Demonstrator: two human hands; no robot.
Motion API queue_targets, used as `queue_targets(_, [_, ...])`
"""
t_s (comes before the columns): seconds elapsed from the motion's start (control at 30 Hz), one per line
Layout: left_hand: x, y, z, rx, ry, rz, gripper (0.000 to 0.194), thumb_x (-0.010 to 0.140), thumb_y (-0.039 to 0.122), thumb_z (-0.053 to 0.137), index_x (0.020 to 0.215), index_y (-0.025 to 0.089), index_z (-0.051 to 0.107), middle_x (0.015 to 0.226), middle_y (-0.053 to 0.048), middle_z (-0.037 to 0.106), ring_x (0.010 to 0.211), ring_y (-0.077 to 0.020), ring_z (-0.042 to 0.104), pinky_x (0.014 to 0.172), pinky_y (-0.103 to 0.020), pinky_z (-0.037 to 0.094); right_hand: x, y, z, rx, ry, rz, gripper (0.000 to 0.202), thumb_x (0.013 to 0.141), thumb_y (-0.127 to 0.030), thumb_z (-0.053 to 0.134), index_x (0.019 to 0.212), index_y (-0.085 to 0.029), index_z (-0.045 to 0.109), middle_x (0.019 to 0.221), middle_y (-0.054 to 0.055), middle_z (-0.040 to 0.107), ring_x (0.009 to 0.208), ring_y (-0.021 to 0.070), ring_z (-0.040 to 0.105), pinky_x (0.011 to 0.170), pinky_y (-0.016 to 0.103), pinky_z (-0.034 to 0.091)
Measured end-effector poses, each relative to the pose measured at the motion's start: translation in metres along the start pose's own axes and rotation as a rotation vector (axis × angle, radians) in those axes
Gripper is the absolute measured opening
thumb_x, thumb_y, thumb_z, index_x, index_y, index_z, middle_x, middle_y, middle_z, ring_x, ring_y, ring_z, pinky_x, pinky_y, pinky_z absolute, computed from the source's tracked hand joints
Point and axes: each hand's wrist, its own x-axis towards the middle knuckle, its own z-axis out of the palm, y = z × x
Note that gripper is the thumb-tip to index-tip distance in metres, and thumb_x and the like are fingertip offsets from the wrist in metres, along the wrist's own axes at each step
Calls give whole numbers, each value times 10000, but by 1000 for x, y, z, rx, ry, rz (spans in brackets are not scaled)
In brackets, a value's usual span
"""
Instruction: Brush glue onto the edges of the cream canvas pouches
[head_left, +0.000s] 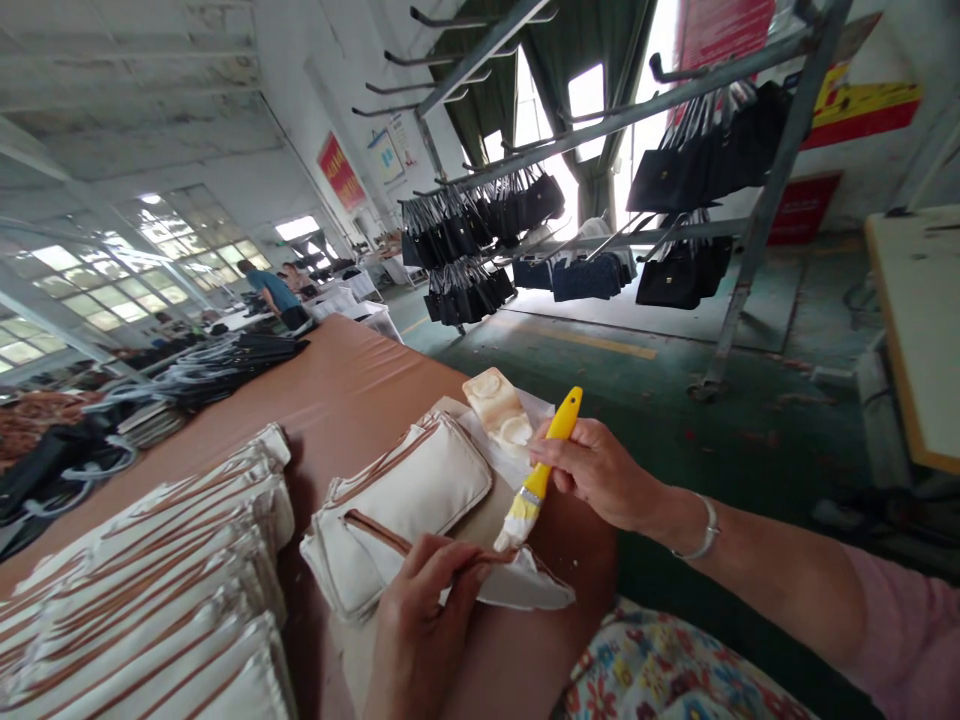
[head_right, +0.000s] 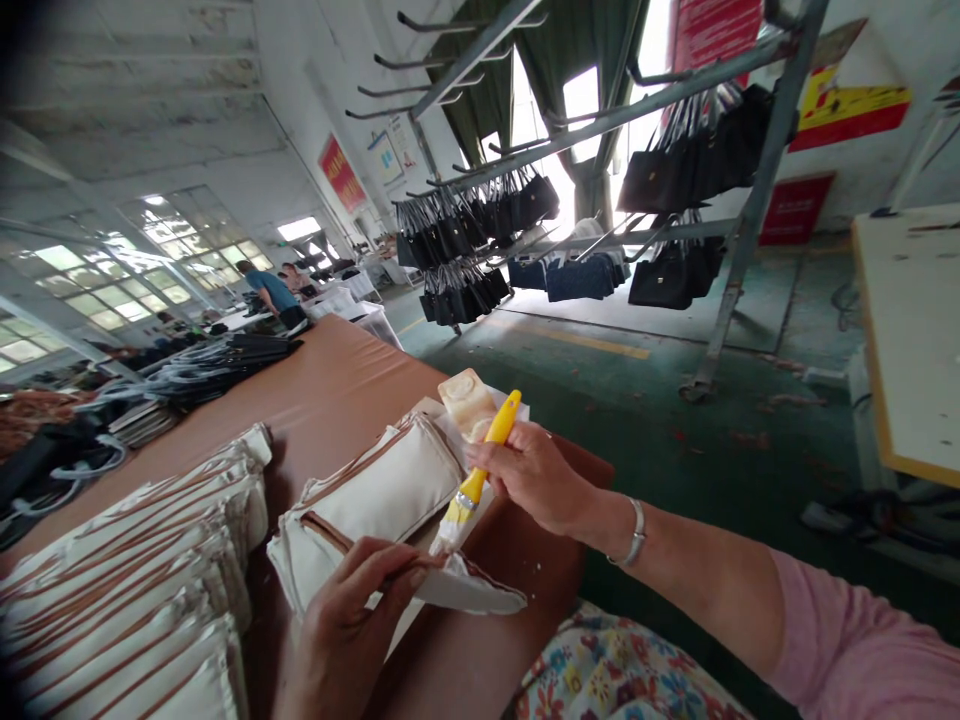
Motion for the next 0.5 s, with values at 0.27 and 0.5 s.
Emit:
queue_targets(0.27, [-5, -2, -3, 46, 37, 3, 181, 889, 346, 583, 964, 269, 728, 892, -33, 671, 787, -173, 649, 685, -244, 514, -8, 1, -2, -41, 141, -62, 280, 867, -393, 630, 733, -151, 589, 499, -40, 461, 460, 79, 370, 424, 203, 255])
queue_targets(0.5, [-9, -1, -8, 26, 14, -2, 177, 902, 340, 577, 965, 270, 726, 906, -32, 656, 806, -165, 634, 709, -244, 496, -31, -10, 8, 163, 80, -11, 235, 848, -375, 665, 783, -159, 600, 515, -40, 471, 434, 71, 361, 389, 197, 196])
